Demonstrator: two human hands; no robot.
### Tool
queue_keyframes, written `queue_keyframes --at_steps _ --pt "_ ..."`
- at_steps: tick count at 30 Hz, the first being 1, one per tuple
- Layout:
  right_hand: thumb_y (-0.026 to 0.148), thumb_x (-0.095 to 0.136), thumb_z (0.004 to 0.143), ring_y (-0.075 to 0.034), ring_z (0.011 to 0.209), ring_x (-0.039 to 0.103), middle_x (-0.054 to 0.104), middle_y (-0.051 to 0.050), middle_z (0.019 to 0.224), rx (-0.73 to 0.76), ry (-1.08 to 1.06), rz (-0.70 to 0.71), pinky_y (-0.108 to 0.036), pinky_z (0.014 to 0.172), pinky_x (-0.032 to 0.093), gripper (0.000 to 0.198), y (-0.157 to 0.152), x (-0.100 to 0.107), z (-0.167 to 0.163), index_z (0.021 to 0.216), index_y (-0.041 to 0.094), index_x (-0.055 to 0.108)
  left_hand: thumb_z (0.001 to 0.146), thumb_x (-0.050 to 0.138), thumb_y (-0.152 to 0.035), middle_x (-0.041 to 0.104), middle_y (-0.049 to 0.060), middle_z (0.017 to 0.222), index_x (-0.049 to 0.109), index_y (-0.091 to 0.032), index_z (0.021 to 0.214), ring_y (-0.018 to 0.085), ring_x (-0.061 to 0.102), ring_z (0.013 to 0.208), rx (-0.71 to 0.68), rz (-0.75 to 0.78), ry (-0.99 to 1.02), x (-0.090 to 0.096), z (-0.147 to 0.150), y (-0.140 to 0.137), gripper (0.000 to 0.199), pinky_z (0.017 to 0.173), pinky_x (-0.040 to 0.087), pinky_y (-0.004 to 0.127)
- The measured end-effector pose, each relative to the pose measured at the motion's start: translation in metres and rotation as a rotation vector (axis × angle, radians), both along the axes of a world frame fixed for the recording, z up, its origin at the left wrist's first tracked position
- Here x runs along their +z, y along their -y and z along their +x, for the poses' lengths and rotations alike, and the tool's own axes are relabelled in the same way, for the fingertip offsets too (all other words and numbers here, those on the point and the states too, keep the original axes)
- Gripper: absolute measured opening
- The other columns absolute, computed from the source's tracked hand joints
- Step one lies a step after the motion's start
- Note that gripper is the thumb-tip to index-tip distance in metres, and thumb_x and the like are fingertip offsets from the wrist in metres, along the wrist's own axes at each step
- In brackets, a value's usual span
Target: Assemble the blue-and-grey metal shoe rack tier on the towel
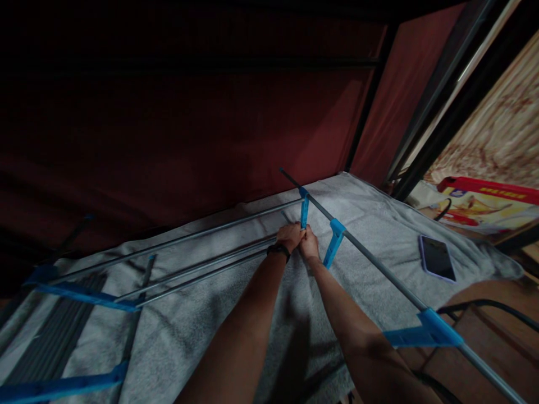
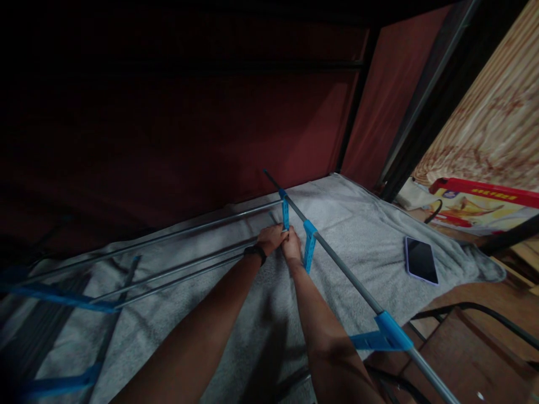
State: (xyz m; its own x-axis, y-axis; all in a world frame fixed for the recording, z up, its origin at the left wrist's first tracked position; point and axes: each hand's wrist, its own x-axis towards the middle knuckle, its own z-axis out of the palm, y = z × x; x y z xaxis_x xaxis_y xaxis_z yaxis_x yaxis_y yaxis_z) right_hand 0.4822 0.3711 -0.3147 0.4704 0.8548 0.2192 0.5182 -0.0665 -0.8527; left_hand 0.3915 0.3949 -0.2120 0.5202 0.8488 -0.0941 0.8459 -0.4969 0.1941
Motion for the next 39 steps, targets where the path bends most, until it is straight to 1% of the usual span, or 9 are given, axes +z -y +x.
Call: queue_keyframes --at_steps 4,13,18,21,24,28,34,37,39 --pt "0.026 0.039 0.085 -0.018 0.069 0.053 0.065 -0.004 0.079 -0.001 0.002 -0.002 -0.026 0.065 0.038 0.029 0.000 0.000 0.000 0.104 0.020 0.060 0.098 0.036 -0.041 0.071 0.015 0.112 0.060 -0.016 0.119 0.027 0.067 0.107 -0.004 -0.001 -0.014 0.000 0.000 0.001 0.041 0.090 0.050 0.036" --pt "0.028 0.039 0.084 -0.019 0.073 0.054 0.067 -0.006 0.084 -0.011 0.013 0.010 -0.027 0.067 0.039 0.031 0.002 0.002 -0.001 0.104 0.020 0.061 0.099 0.035 -0.042 0.071 0.015 0.112 0.063 -0.016 0.116 0.026 0.066 0.108 -0.016 0.020 0.005 0.001 -0.001 0.000 0.042 0.092 0.049 0.036" --pt "0.033 0.044 0.084 -0.018 0.069 0.055 0.068 -0.005 0.082 0.017 0.020 -0.005 -0.026 0.064 0.040 0.028 0.001 0.002 0.001 0.103 0.019 0.060 0.098 0.033 -0.047 0.072 0.017 0.106 0.066 -0.013 0.112 0.028 0.068 0.104 0.029 0.054 0.012 -0.001 0.003 0.006 0.049 0.091 0.050 0.038" --pt "0.035 0.049 0.083 -0.019 0.072 0.057 0.069 -0.005 0.082 0.034 0.034 -0.012 -0.026 0.065 0.041 0.028 0.000 0.001 0.002 0.104 0.020 0.060 0.098 0.031 -0.052 0.073 0.017 0.102 0.067 -0.013 0.110 0.027 0.069 0.101 0.042 0.088 0.030 -0.001 0.004 0.012 0.055 0.088 0.051 0.037" --pt "0.036 0.050 0.082 -0.020 0.075 0.059 0.069 -0.006 0.085 0.033 0.037 0.001 -0.027 0.068 0.042 0.029 0.000 -0.001 0.003 0.103 0.020 0.061 0.098 0.032 -0.054 0.073 0.016 0.102 0.068 -0.014 0.109 0.027 0.069 0.100 0.027 0.091 0.037 0.003 0.004 0.013 0.055 0.087 0.051 0.036" --pt "0.035 0.045 0.083 -0.020 0.075 0.058 0.070 -0.008 0.089 0.002 0.029 0.007 -0.029 0.070 0.043 0.028 0.001 -0.003 0.003 0.100 0.020 0.061 0.098 0.036 -0.050 0.073 0.016 0.103 0.068 -0.013 0.108 0.027 0.069 0.102 0.017 0.113 0.044 0.013 0.001 0.008 0.051 0.088 0.051 0.037" --pt "0.029 0.043 0.082 -0.021 0.080 0.059 0.069 -0.008 0.091 -0.005 -0.006 0.011 -0.029 0.073 0.044 0.035 -0.001 -0.004 0.002 0.110 0.020 0.062 0.098 0.037 -0.049 0.073 0.015 0.105 0.068 -0.015 0.108 0.026 0.068 0.103 0.007 0.104 0.048 0.021 -0.002 0.003 0.048 0.089 0.050 0.035" --pt "0.027 0.043 0.081 -0.022 0.081 0.059 0.069 -0.009 0.091 -0.003 -0.001 0.002 -0.029 0.074 0.044 0.036 -0.002 -0.003 0.002 0.110 0.019 0.063 0.098 0.036 -0.050 0.073 0.014 0.106 0.067 -0.016 0.109 0.025 0.068 0.105 0.014 0.093 0.060 0.025 -0.002 0.001 0.048 0.089 0.050 0.034" --pt "0.028 0.043 0.082 -0.022 0.081 0.059 0.069 -0.010 0.091 0.002 0.005 0.003 -0.030 0.074 0.044 0.036 -0.001 -0.002 0.002 0.110 0.018 0.064 0.098 0.038 -0.050 0.073 0.014 0.106 0.066 -0.017 0.112 0.024 0.068 0.105 0.008 0.083 0.057 0.028 -0.003 0.000 0.046 0.088 0.051 0.033"
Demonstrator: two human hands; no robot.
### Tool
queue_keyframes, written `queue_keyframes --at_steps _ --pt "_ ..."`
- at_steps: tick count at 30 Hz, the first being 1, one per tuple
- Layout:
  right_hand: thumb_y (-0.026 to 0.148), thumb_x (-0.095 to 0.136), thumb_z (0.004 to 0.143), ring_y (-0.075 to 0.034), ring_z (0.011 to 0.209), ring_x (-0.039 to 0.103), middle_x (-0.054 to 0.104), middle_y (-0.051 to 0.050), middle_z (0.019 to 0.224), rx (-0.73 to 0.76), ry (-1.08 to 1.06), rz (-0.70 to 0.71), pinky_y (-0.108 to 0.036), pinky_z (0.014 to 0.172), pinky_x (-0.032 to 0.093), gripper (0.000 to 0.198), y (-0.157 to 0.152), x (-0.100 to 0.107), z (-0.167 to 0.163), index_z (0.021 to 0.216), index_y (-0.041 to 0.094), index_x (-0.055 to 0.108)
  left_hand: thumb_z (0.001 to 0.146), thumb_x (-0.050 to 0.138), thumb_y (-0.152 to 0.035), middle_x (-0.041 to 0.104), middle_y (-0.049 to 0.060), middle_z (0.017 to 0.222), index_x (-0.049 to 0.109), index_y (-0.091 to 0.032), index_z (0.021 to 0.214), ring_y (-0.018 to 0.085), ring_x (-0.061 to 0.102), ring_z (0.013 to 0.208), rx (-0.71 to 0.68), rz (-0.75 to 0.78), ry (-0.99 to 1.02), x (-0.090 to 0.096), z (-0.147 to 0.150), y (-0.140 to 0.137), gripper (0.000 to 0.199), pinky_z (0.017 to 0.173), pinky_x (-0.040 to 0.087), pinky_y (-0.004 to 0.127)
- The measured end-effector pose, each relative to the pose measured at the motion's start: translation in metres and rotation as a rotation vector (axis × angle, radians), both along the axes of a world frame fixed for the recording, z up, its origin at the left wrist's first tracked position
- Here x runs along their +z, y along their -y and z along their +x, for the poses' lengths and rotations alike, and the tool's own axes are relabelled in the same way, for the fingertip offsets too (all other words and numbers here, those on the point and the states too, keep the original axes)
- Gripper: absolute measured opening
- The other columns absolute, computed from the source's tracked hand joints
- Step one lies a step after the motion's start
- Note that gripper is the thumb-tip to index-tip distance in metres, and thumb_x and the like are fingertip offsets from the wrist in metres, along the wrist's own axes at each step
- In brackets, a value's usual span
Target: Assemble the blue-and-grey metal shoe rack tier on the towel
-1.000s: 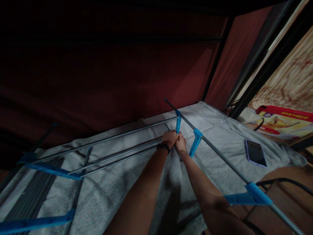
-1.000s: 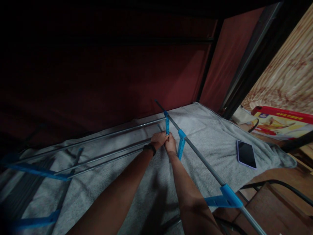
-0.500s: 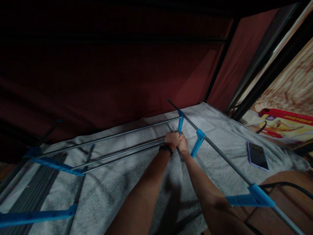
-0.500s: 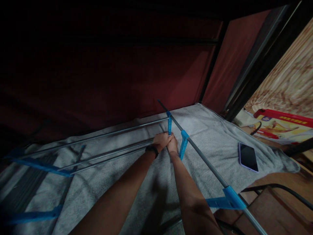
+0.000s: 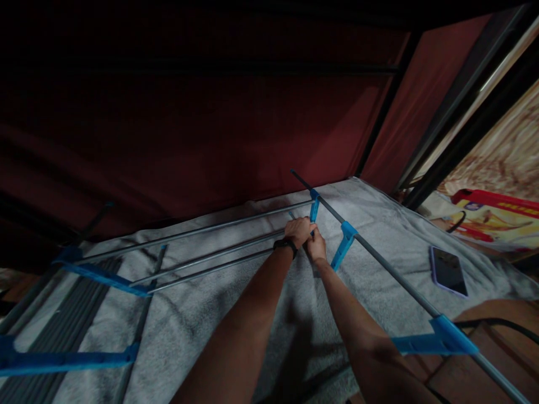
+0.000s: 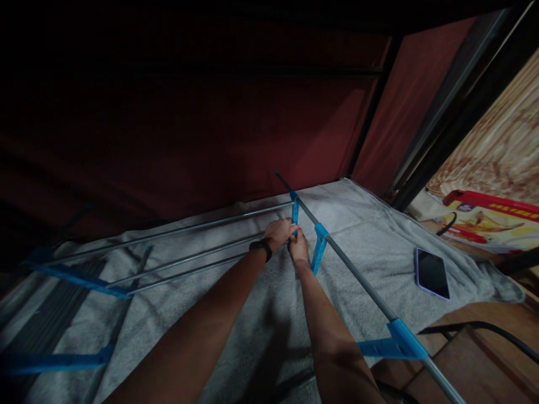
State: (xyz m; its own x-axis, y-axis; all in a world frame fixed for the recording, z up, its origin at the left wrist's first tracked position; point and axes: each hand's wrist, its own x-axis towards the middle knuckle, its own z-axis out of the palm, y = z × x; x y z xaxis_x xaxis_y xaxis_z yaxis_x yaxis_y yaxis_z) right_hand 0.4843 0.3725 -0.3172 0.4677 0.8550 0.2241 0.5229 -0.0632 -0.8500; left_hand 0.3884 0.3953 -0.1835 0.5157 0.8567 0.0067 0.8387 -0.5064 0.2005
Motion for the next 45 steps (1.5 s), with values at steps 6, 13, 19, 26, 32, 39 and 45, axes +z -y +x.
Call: queue_keyframes --at_steps 6,13,19,26,32,39,45 --pt "0.029 0.043 0.083 -0.023 0.086 0.059 0.069 -0.011 0.098 -0.001 0.008 -0.004 -0.031 0.077 0.044 0.043 0.001 0.001 0.000 0.120 0.016 0.061 0.098 0.038 -0.047 0.072 0.014 0.106 0.067 -0.016 0.109 0.025 0.068 0.103 -0.016 0.012 -0.005 0.005 -0.001 0.000 0.044 0.088 0.051 0.034" --pt "0.032 0.041 0.084 -0.023 0.087 0.059 0.069 -0.011 0.099 0.009 0.026 -0.042 -0.032 0.079 0.043 0.044 0.003 0.006 -0.001 0.122 0.018 0.058 0.099 0.037 -0.046 0.072 0.016 0.101 0.061 -0.013 0.117 0.027 0.069 0.099 -0.015 0.093 0.016 0.012 -0.002 0.002 0.044 0.084 0.052 0.037" --pt "0.037 0.043 0.085 -0.023 0.083 0.059 0.068 -0.009 0.095 0.027 0.029 -0.046 -0.031 0.076 0.042 0.038 0.003 0.008 -0.001 0.116 0.019 0.058 0.099 0.035 -0.049 0.073 0.014 0.101 0.064 -0.016 0.112 0.026 0.069 0.099 -0.026 0.071 0.020 0.020 -0.004 0.000 0.045 0.084 0.051 0.035" --pt "0.037 0.043 0.085 -0.022 0.080 0.057 0.068 -0.007 0.092 0.027 0.006 -0.015 -0.030 0.075 0.041 0.035 0.003 0.006 0.000 0.112 0.020 0.058 0.098 0.033 -0.054 0.073 0.015 0.101 0.068 -0.017 0.109 0.025 0.069 0.099 -0.026 0.065 0.054 0.018 -0.006 -0.003 0.052 0.086 0.050 0.034" --pt "0.038 0.045 0.085 -0.021 0.080 0.057 0.068 -0.006 0.091 0.027 -0.015 0.010 -0.030 0.075 0.041 0.031 0.003 0.006 -0.001 0.106 0.020 0.060 0.099 0.038 -0.047 0.072 0.013 0.107 0.069 -0.018 0.107 0.024 0.067 0.103 -0.067 0.048 0.087 0.021 -0.008 -0.009 0.043 0.087 0.048 0.032" --pt "0.040 0.046 0.085 -0.021 0.079 0.056 0.067 -0.006 0.088 0.032 -0.028 0.027 -0.029 0.073 0.041 0.029 0.002 0.006 0.000 0.101 0.020 0.060 0.098 0.040 -0.046 0.071 0.012 0.113 0.068 -0.019 0.108 0.023 0.065 0.108 -0.068 -0.031 0.085 0.022 -0.008 -0.018 0.040 0.087 0.047 0.031" --pt "0.039 0.046 0.086 -0.022 0.079 0.057 0.067 -0.006 0.089 0.032 -0.028 0.022 -0.031 0.075 0.042 0.031 0.004 0.008 -0.001 0.105 0.019 0.060 0.096 0.043 -0.048 0.071 0.011 0.114 0.067 -0.021 0.110 0.023 0.065 0.107 -0.061 -0.039 0.109 0.014 -0.007 -0.019 0.039 0.086 0.048 0.031"
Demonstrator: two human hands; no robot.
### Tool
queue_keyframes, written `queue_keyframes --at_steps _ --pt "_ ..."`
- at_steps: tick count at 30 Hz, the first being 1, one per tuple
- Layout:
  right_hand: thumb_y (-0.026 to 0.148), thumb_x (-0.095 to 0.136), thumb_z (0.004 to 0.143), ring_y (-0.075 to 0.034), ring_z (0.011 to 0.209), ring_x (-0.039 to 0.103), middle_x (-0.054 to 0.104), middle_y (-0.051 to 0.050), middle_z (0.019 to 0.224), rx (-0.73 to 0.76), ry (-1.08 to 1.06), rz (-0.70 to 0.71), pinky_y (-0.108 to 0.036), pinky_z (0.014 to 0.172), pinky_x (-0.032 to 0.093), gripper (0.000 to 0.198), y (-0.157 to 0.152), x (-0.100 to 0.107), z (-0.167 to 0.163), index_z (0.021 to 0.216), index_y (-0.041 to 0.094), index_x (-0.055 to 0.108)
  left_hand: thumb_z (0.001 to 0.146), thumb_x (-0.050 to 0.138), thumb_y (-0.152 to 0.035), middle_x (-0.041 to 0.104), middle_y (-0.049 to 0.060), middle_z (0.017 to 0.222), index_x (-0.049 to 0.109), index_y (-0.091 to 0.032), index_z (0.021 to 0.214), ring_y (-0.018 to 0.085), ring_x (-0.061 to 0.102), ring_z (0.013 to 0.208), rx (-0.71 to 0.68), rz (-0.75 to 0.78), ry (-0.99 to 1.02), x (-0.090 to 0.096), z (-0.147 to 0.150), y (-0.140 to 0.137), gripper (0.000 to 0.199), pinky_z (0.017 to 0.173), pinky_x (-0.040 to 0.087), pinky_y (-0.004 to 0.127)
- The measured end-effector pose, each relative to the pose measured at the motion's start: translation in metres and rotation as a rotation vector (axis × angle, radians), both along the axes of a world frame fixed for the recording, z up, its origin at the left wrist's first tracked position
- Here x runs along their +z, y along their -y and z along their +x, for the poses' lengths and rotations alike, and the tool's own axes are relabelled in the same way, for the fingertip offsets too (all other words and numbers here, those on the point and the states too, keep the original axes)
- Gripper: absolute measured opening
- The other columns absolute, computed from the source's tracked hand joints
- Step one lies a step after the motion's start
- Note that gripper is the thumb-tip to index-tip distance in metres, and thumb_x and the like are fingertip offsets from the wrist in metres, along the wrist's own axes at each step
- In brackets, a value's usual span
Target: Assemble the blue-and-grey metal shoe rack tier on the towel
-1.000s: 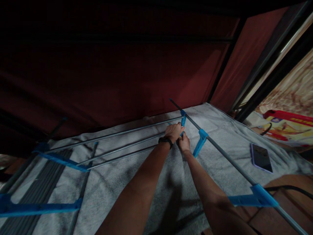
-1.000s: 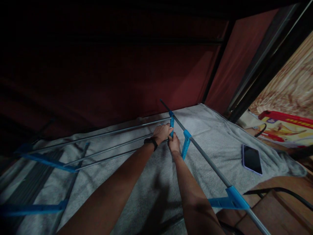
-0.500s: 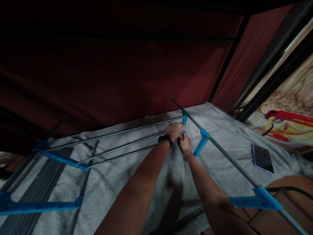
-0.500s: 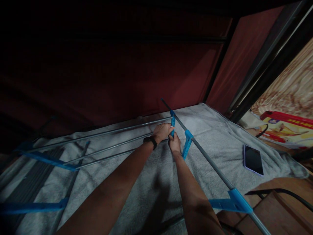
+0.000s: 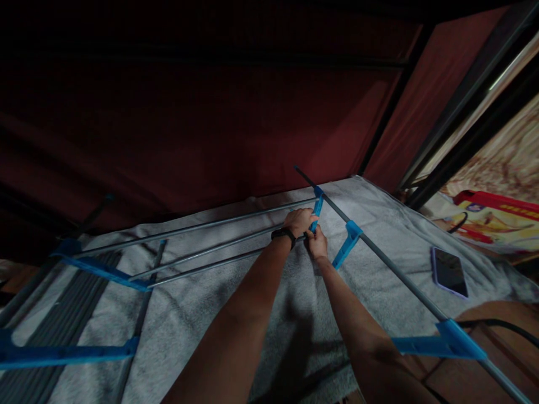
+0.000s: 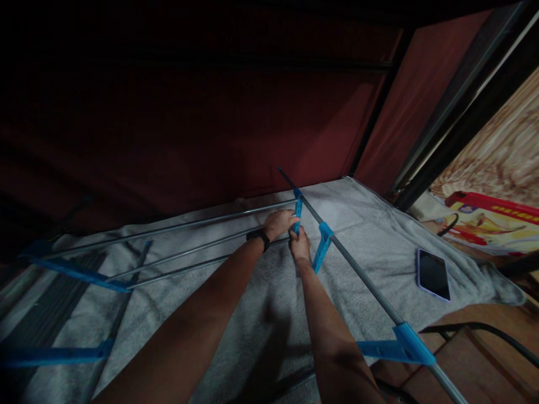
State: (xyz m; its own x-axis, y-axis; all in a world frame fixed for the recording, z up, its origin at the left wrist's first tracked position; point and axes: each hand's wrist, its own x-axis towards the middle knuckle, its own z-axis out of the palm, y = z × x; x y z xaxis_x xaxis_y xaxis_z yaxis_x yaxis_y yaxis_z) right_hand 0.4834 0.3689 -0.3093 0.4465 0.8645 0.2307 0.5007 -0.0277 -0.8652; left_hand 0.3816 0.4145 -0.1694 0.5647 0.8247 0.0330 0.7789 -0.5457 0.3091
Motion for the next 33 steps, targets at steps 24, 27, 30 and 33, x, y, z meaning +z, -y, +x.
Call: queue_keyframes --at_steps 24,27,30,33 --pt "0.040 0.044 0.086 -0.020 0.074 0.053 0.064 -0.005 0.084 -0.005 0.044 -0.015 -0.029 0.069 0.038 0.030 -0.001 -0.004 0.002 0.103 0.020 0.058 0.095 0.040 -0.055 0.072 0.012 0.110 0.068 -0.021 0.109 0.024 0.066 0.104 0.031 0.029 -0.009 -0.002 0.001 0.006 0.047 0.088 0.048 0.033" --pt "0.041 0.045 0.085 -0.020 0.074 0.052 0.064 -0.005 0.085 0.002 0.038 -0.007 -0.028 0.069 0.038 0.032 0.000 -0.005 0.002 0.105 0.020 0.058 0.096 0.040 -0.054 0.071 0.012 0.111 0.067 -0.020 0.112 0.024 0.066 0.105 0.023 0.013 -0.036 0.002 0.000 0.009 0.046 0.089 0.048 0.033" --pt "0.041 0.045 0.085 -0.021 0.076 0.053 0.065 -0.006 0.087 0.009 0.035 -0.001 -0.029 0.070 0.039 0.034 -0.001 -0.006 0.003 0.107 0.019 0.059 0.097 0.038 -0.053 0.071 0.013 0.110 0.065 -0.018 0.115 0.024 0.066 0.104 0.004 0.022 -0.041 0.002 -0.001 0.011 0.047 0.088 0.048 0.034" --pt "0.040 0.045 0.087 -0.022 0.080 0.056 0.067 -0.007 0.092 -0.005 0.036 -0.029 -0.031 0.072 0.041 0.037 -0.001 -0.004 0.003 0.114 0.019 0.059 0.098 0.034 -0.053 0.072 0.014 0.107 0.065 -0.018 0.115 0.026 0.067 0.103 0.019 0.063 -0.029 0.001 -0.001 0.012 0.050 0.087 0.048 0.036"
